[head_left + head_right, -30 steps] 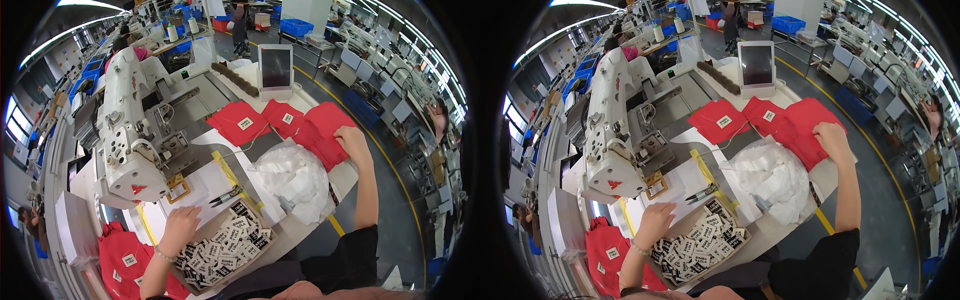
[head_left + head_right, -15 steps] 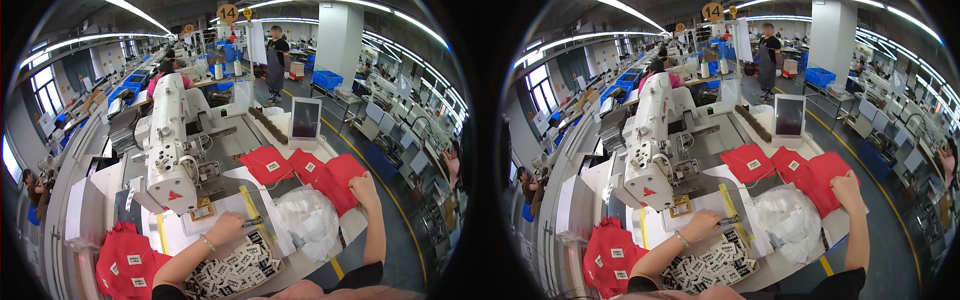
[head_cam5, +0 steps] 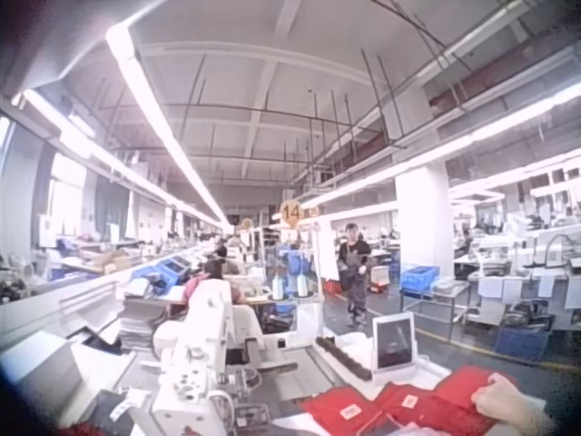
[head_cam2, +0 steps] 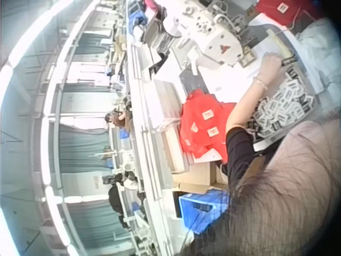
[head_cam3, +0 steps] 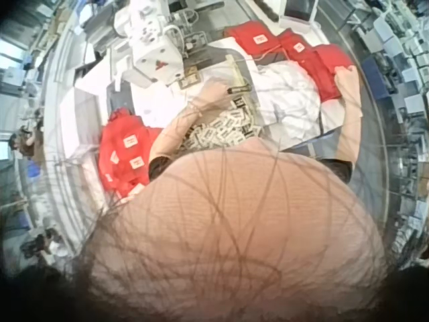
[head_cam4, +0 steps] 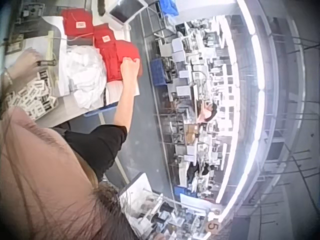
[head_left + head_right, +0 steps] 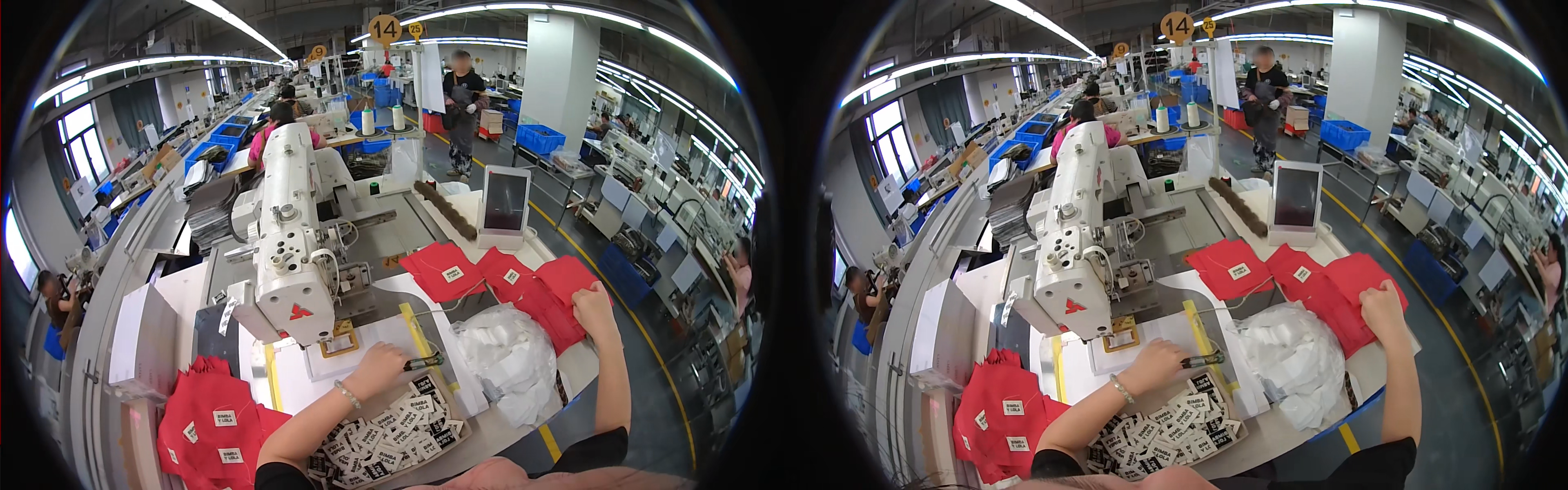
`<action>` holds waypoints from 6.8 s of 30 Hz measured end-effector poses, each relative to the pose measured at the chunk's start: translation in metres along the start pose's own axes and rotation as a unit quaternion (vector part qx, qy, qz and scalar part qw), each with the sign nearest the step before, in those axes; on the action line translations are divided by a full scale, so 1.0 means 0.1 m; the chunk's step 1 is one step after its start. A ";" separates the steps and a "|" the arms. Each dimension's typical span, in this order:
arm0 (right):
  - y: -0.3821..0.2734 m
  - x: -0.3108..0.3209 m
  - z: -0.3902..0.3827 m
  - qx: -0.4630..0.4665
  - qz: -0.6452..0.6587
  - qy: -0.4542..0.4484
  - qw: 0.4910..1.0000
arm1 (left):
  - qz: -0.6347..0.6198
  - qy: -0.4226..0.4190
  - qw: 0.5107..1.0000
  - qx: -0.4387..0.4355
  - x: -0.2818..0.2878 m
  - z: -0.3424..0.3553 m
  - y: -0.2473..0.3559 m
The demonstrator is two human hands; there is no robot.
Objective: The person sews small rectangular labels onto red fabric pieces using a sewing machine. They pick up a label, place it on a red fabric piece, and guide the fabric under the machine's needle to stitch the label. After sewing, they cut the thread and move the finished piece to a stack.
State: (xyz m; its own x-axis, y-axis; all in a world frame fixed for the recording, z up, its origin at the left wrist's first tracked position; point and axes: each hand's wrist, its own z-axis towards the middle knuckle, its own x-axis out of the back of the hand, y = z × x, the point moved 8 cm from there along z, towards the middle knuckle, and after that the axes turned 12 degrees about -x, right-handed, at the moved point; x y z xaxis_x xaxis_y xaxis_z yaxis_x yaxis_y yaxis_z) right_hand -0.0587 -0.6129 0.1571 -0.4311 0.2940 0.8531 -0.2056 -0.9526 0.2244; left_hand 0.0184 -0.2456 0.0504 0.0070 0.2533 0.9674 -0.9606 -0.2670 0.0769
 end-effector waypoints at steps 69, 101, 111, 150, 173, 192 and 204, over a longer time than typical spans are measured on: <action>-3.14 0.49 -0.28 0.150 0.564 -0.482 0.654 | 0.062 0.315 0.946 0.033 1.69 -0.81 0.59; -2.88 0.25 -0.07 0.072 0.543 -0.313 0.776 | -0.249 0.256 0.915 0.185 1.22 -0.98 0.00; -2.77 -0.10 -0.39 0.159 0.411 -0.183 0.879 | -0.203 0.145 0.967 0.057 0.51 -0.91 -0.05; -2.84 -0.28 -0.32 0.082 0.413 -0.292 0.859 | -0.269 0.087 0.955 0.092 0.41 -0.88 -0.19; -2.89 -0.41 -0.38 0.087 0.383 -0.278 0.876 | -0.152 0.058 0.985 -0.066 0.02 -0.86 -0.25; -2.80 -0.20 -0.24 0.110 0.361 -0.086 0.922 | -0.053 0.122 0.981 -0.140 -0.05 -1.01 -0.19; -2.77 -0.34 -0.14 -0.032 0.586 -0.309 0.749 | 0.062 0.166 0.964 -0.197 0.08 -0.98 -0.18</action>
State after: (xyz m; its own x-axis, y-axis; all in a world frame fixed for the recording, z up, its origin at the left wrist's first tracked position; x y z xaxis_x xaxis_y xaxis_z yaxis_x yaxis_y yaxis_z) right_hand 0.0003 -0.3584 0.0588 0.1364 -0.8514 0.5064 -0.0550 -0.5169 -0.8543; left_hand 0.0086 -0.1480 0.0328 -0.1415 0.5428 0.8278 -0.9799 0.0422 -0.1951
